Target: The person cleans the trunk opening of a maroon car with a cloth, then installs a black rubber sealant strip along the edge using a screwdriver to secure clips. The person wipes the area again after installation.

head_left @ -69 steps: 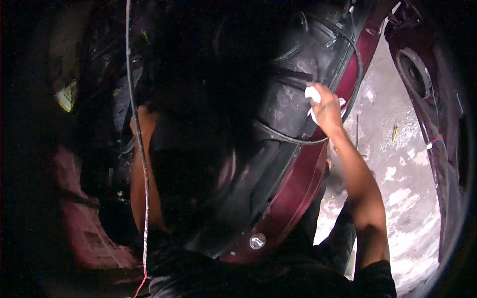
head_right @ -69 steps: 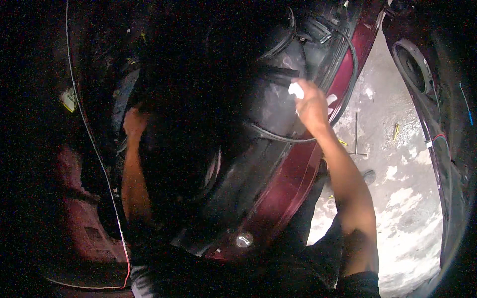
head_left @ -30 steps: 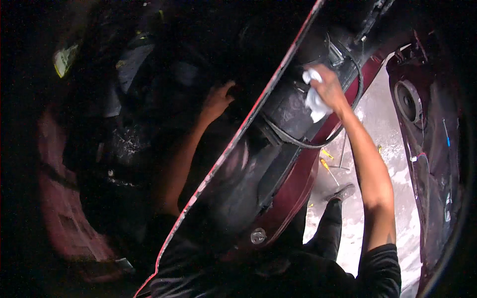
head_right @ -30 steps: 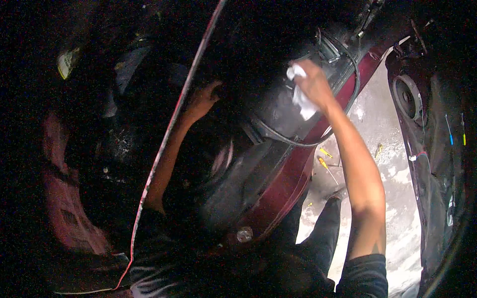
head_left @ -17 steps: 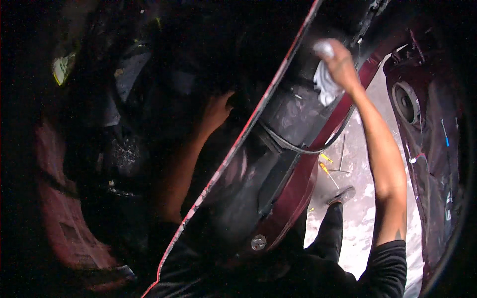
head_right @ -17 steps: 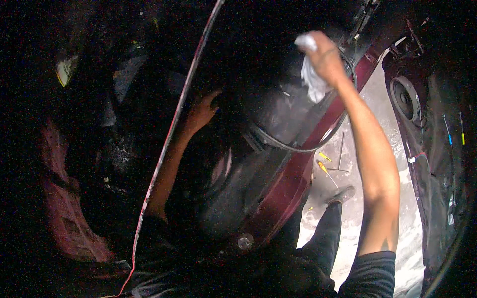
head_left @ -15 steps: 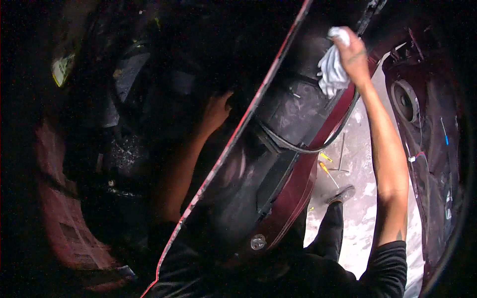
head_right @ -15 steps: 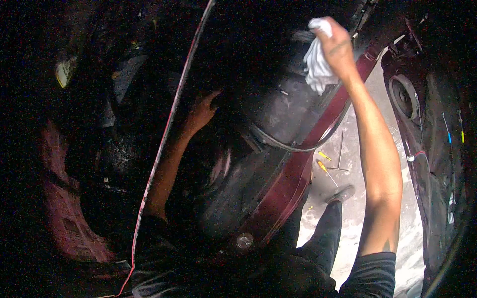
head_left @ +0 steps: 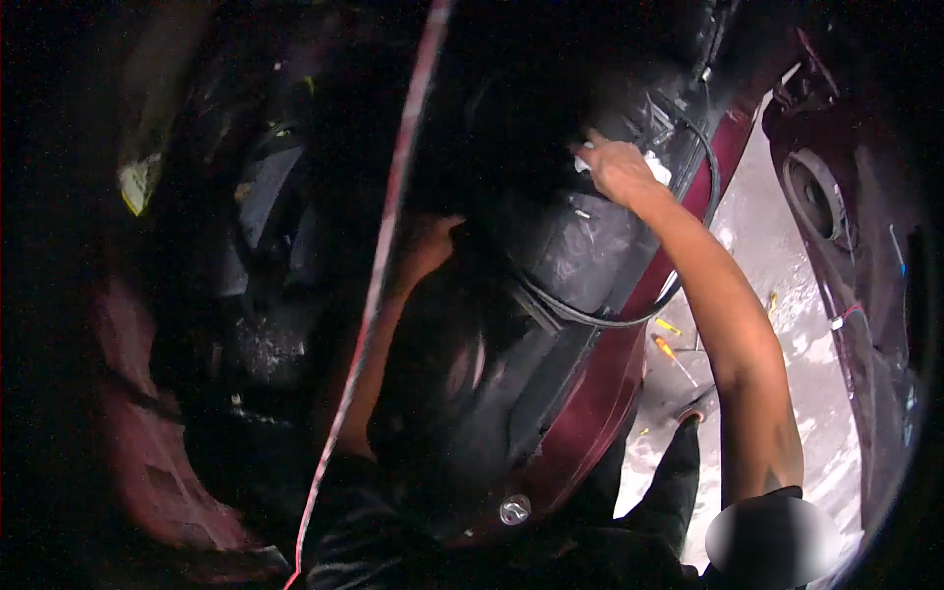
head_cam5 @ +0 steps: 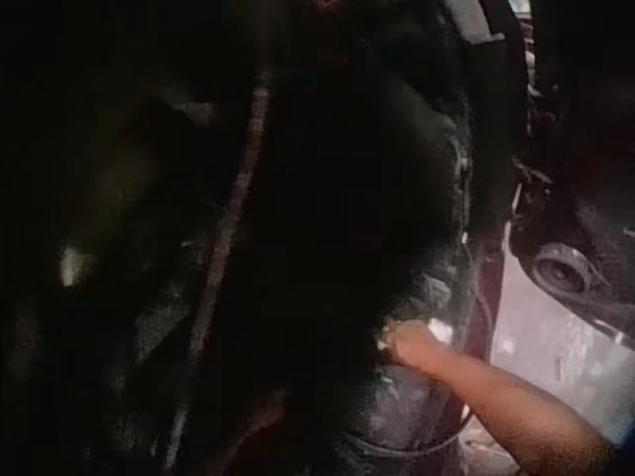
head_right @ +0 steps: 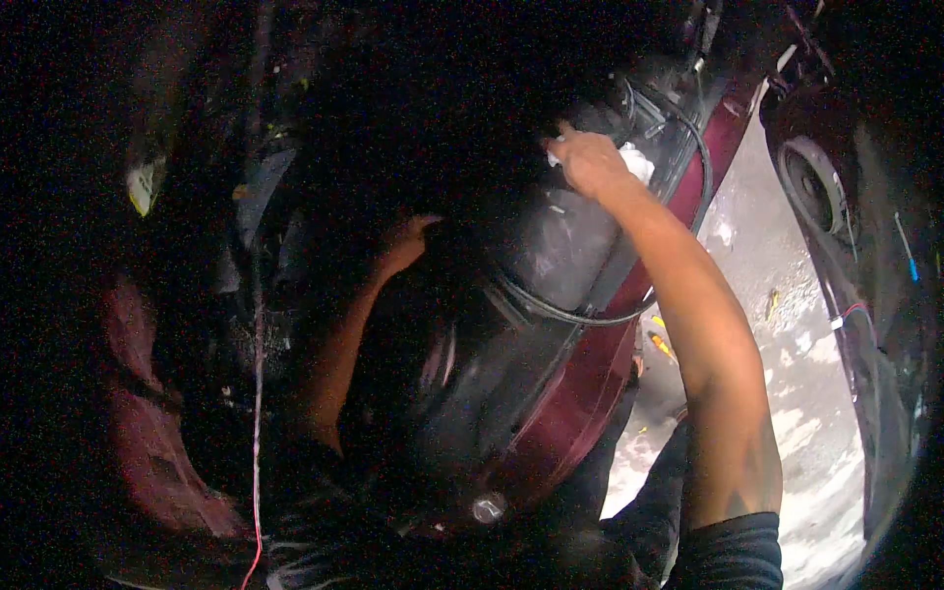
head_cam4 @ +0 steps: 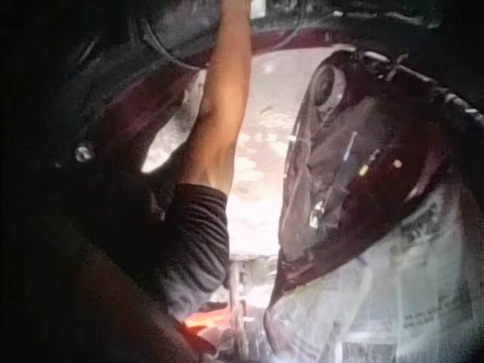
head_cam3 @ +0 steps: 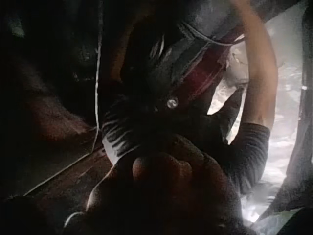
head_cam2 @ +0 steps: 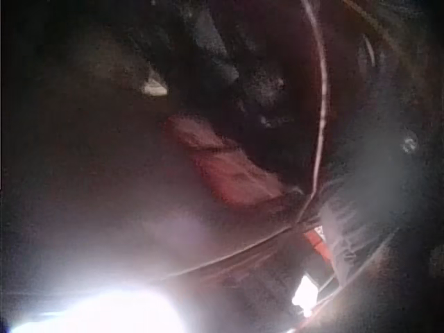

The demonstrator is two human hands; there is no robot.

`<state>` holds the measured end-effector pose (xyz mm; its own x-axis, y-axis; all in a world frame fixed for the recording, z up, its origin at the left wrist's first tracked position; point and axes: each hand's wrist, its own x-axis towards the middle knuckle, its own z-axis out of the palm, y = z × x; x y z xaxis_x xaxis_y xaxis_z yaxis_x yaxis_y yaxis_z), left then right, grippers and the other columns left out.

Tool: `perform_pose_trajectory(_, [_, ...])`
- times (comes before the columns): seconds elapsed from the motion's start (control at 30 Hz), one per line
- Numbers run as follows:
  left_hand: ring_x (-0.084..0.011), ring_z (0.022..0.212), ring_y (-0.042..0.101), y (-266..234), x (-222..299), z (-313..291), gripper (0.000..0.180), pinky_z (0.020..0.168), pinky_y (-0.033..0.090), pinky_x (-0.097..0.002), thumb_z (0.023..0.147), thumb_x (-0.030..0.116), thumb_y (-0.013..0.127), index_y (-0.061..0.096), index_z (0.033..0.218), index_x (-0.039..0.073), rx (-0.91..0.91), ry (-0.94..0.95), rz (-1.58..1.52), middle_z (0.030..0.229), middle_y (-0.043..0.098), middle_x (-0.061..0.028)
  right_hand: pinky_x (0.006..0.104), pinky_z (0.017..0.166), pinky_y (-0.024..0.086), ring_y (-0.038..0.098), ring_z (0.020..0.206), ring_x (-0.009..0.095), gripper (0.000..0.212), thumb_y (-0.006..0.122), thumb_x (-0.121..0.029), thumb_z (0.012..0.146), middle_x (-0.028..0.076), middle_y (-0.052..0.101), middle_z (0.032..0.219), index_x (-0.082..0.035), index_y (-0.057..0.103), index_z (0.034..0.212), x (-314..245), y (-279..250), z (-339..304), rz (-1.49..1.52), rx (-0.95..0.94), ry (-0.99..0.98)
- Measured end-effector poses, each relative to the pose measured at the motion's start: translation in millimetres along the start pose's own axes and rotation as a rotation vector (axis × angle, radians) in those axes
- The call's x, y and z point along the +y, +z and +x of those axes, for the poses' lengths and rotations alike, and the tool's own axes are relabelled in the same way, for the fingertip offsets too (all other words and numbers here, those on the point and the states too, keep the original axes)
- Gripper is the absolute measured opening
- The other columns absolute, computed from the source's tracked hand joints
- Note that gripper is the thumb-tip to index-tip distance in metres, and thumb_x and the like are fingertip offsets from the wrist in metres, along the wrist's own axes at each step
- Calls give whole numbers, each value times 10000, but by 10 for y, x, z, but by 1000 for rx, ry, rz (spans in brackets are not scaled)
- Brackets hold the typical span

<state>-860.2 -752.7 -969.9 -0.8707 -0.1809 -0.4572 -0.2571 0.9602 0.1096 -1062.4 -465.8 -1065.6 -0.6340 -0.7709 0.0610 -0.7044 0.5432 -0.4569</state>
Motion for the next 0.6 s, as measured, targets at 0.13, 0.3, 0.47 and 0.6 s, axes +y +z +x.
perform_pose_trajectory(0.13, [-372,960,687,148,-708,118,361,866,547,-470,881,85,571,702,1218,99,56,54,-224,1087,704,-228,460,804,559,672,958,380,387,688,-92,780,227,583,1273,-53,691,1165,-115,129,30,16,53,-134])
perform_pose_trajectory(0.3, [-407,990,669,-147,-1146,1049,349,872,534,-497,890,106,571,667,1221,55,367,-26,101,1108,694,-232,435,802,547,644,1019,329,291,738,-139,775,145,613,1118,-39,664,1038,13,239,-205,197,137,-93])
perform_pose_trajectory(0.47, [-412,988,660,-438,-1298,1942,336,876,525,-508,889,102,572,669,1207,54,526,46,216,1092,691,-232,406,689,550,647,903,293,334,772,-194,684,113,605,1022,-67,612,948,84,468,-207,200,336,-109])
perform_pose_trajectory(0.6, [-417,987,653,-524,-1153,2544,326,879,517,-517,889,99,572,671,1196,53,584,95,253,1079,689,-231,411,676,556,656,891,296,339,763,-227,699,118,611,1029,-60,602,946,157,600,-192,203,418,-143])
